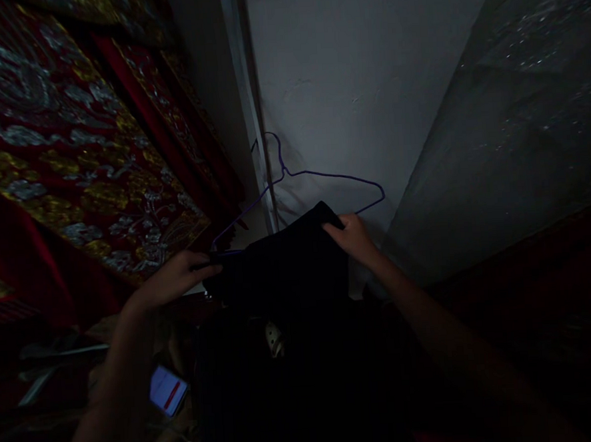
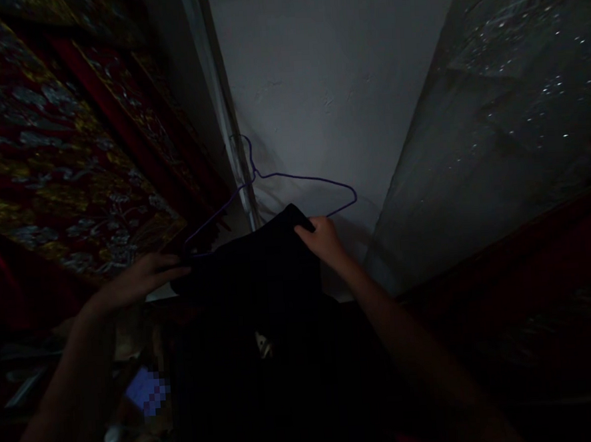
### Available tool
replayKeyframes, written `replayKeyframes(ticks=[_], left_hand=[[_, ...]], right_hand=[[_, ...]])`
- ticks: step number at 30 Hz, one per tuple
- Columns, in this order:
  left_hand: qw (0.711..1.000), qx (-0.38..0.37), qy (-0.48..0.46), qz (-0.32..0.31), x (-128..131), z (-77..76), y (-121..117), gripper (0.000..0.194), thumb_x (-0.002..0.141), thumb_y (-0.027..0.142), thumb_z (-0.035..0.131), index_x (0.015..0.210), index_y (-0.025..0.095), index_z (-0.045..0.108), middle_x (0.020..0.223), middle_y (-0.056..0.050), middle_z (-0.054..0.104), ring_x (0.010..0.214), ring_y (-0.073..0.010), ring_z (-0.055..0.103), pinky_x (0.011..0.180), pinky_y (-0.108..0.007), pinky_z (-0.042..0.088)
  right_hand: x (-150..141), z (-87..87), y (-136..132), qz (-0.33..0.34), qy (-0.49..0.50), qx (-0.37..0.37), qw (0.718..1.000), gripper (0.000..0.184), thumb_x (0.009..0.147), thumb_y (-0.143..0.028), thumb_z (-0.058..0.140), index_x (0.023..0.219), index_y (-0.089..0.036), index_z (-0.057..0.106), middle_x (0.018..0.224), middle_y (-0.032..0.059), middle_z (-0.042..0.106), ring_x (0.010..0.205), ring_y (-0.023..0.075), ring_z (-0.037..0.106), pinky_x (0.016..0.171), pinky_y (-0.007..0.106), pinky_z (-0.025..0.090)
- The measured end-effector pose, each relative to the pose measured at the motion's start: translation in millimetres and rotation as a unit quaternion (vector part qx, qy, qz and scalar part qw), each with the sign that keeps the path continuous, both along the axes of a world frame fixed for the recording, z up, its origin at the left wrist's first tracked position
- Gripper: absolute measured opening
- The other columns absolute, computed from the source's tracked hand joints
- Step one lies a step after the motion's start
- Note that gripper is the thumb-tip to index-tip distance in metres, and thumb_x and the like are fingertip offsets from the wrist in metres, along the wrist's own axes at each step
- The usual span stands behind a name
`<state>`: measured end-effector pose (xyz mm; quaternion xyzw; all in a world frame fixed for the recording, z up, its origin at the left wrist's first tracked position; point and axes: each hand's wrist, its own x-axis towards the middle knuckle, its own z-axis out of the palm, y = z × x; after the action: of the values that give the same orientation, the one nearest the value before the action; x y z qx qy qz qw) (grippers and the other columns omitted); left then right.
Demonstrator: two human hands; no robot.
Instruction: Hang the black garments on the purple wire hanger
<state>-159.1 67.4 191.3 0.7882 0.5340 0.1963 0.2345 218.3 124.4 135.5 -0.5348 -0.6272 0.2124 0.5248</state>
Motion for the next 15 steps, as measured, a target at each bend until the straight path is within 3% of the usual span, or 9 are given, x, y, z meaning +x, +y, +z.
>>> replayKeyframes(ticks=[2, 4, 8, 11, 13, 15], left_hand=[[0.999, -0.010, -0.006, -0.033, -3.9, 0.9, -2.7, 0.035, 0.085, 0.052, 0.058, 0.073, 0.022, 0.071, 0.077, -0.002, 0.069, 0.075, -0.0219, 0.062, 0.071, -0.029, 0.050], [0.999, 0.031, -0.007, -0.018, -8.7, 1.2, -1.5, 0.034, 0.085, 0.050, 0.056, 0.069, 0.023, 0.070, 0.079, -0.004, 0.070, 0.081, -0.0239, 0.063, 0.077, -0.031, 0.051], [0.991, 0.126, -0.011, 0.037, -14.4, 2.3, 11.5, 0.035, 0.081, 0.043, 0.052, 0.054, 0.022, 0.059, 0.068, -0.004, 0.063, 0.070, -0.0215, 0.059, 0.070, -0.030, 0.050], [0.992, 0.121, -0.027, 0.038, -7.7, 4.6, 21.4, 0.031, 0.080, 0.036, 0.049, 0.054, 0.021, 0.058, 0.063, -0.003, 0.060, 0.063, -0.0190, 0.056, 0.065, -0.029, 0.049], [0.989, 0.137, -0.046, 0.016, 4.0, 8.0, 24.8, 0.030, 0.081, 0.033, 0.048, 0.057, 0.020, 0.059, 0.072, -0.004, 0.066, 0.071, -0.0207, 0.061, 0.073, -0.031, 0.052], [0.978, 0.195, -0.076, -0.005, 20.4, 13.6, 25.7, 0.026, 0.083, 0.031, 0.048, 0.067, 0.019, 0.065, 0.098, -0.008, 0.073, 0.093, -0.0244, 0.067, 0.090, -0.035, 0.051]], right_hand=[[-1.8, -2.3, 2.8, -0.002, 0.003, 0.000, 1.000, 0.037, 0.067, -0.040, 0.059, 0.043, -0.022, 0.039, 0.046, -0.0042, 0.036, 0.046, 0.0084, 0.032, 0.044, 0.024, 0.022], [-5.3, -5.2, 5.0, 0.001, 0.013, -0.010, 1.000, 0.036, 0.066, -0.041, 0.059, 0.043, -0.022, 0.038, 0.045, -0.0044, 0.035, 0.046, 0.0083, 0.032, 0.043, 0.023, 0.021], [-10.8, -9.2, 4.3, 0.011, 0.036, -0.014, 0.999, 0.036, 0.065, -0.043, 0.059, 0.043, -0.022, 0.041, 0.044, -0.0042, 0.035, 0.046, 0.0086, 0.033, 0.042, 0.023, 0.020], [-9.3, -9.2, 0.8, 0.004, 0.043, -0.002, 0.999, 0.036, 0.065, -0.045, 0.058, 0.044, -0.022, 0.041, 0.045, -0.0043, 0.034, 0.046, 0.0084, 0.032, 0.042, 0.023, 0.020], [-8.5, -9.2, -1.8, 0.002, 0.037, -0.003, 0.999, 0.038, 0.064, -0.045, 0.059, 0.043, -0.022, 0.039, 0.044, -0.0044, 0.034, 0.045, 0.0082, 0.032, 0.042, 0.022, 0.020], [-11.4, -10.6, -5.1, 0.017, 0.040, -0.015, 0.999, 0.037, 0.065, -0.046, 0.059, 0.043, -0.022, 0.040, 0.045, -0.0042, 0.036, 0.045, 0.0084, 0.033, 0.042, 0.022, 0.021]])
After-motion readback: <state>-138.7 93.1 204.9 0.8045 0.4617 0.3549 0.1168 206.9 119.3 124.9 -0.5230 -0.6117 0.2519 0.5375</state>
